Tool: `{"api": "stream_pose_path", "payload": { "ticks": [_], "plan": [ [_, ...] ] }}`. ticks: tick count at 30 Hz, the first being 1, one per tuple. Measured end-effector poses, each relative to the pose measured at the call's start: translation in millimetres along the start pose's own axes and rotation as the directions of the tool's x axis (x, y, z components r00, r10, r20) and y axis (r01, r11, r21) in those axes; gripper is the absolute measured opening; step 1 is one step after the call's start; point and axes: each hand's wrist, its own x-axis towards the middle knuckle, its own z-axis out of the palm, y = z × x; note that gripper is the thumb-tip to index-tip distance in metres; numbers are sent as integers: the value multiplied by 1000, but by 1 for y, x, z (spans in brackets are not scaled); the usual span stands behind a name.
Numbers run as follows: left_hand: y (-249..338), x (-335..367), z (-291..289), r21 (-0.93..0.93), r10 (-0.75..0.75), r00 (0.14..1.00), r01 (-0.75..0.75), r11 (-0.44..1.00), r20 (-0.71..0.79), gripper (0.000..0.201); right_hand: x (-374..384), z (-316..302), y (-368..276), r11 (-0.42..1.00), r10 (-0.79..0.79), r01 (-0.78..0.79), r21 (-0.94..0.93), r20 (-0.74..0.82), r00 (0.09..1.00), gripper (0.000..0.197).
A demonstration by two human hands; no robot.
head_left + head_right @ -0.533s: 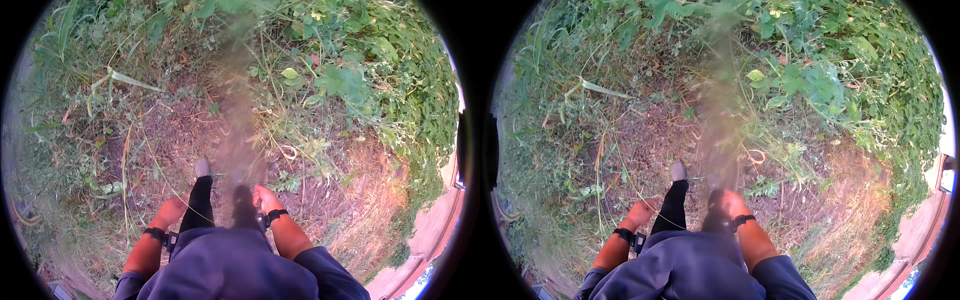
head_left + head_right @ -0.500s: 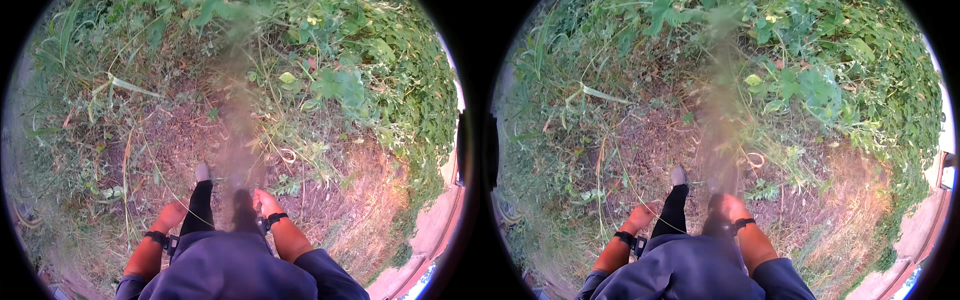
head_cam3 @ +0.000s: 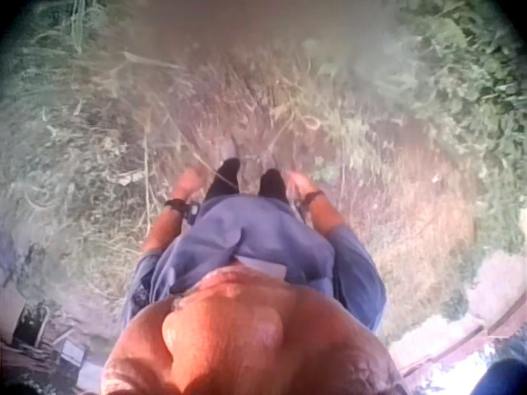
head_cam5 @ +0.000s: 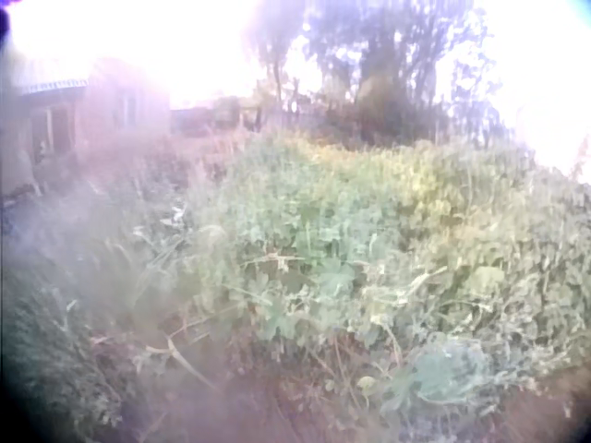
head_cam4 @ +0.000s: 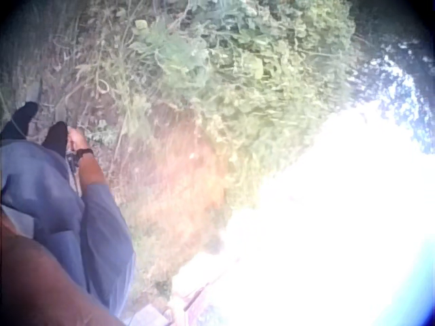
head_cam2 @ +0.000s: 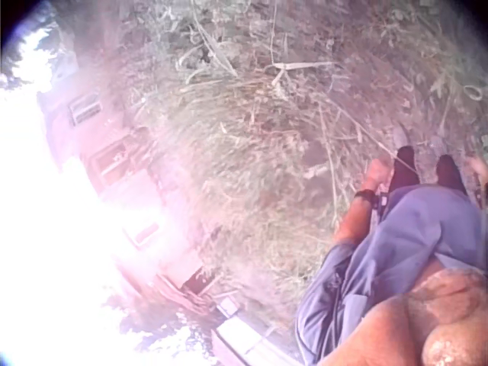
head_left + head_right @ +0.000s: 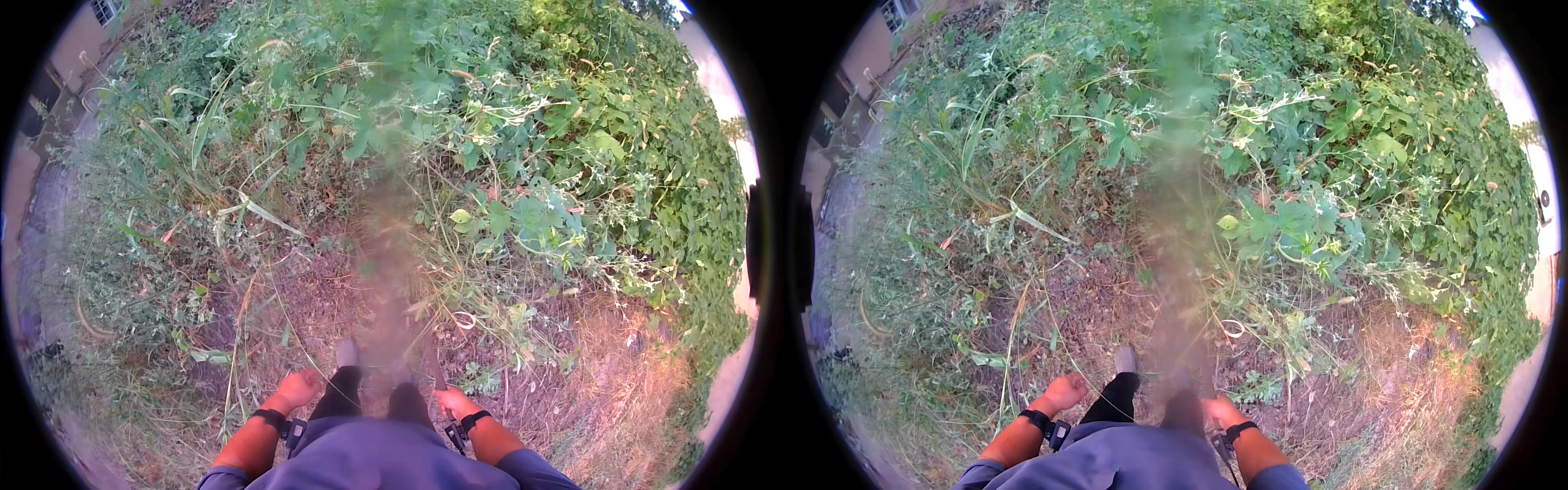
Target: The person uses a scythe to cut through tall grass and weeds in an outdoor area, pulling some plants by hand and slicing through stems with the blade.
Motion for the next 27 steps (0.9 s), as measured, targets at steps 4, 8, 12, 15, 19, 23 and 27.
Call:
{"api": "stream_pose_path", "payload": {
  "ticks": [4, 8, 12, 15, 19, 23, 27],
  "plan": [
    [12, -5, -3, 12, -7, 1000, 7, 1000, -8, 40, -32, -17, -2, 982, -5, 5, -190, 0, 1000, 16],
    [17, -8, -7, 85, 151, 984, -143, 986, -92, 37, -64, -42, 2, 890, -114, 93, -445, -19, 993, 21],
    [15, -7, -7, 44, 208, 968, -203, 978, -138, 34, -93, -67, 0, 778, -152, 83, -623, -57, 987, 27],
    [18, -8, -9, 59, 177, 976, -171, 984, -124, 33, -139, -57, -32, 710, -216, 106, -697, -72, 974, 32],
    [24, -15, -19, 36, 171, 977, -167, 985, -131, 34, -145, -62, -33, 661, -379, 295, -690, 32, 925, 26],
    [32, -21, -33, 38, 159, 974, -155, 987, -164, 34, -159, -50, -49, 703, -363, 286, -651, 17, 932, 30],
    [46, -24, -50, -18, 163, 970, -169, 985, -180, 33, -198, -23, -79, 732, -413, 333, -594, 2, 911, 27]
  ]
}}
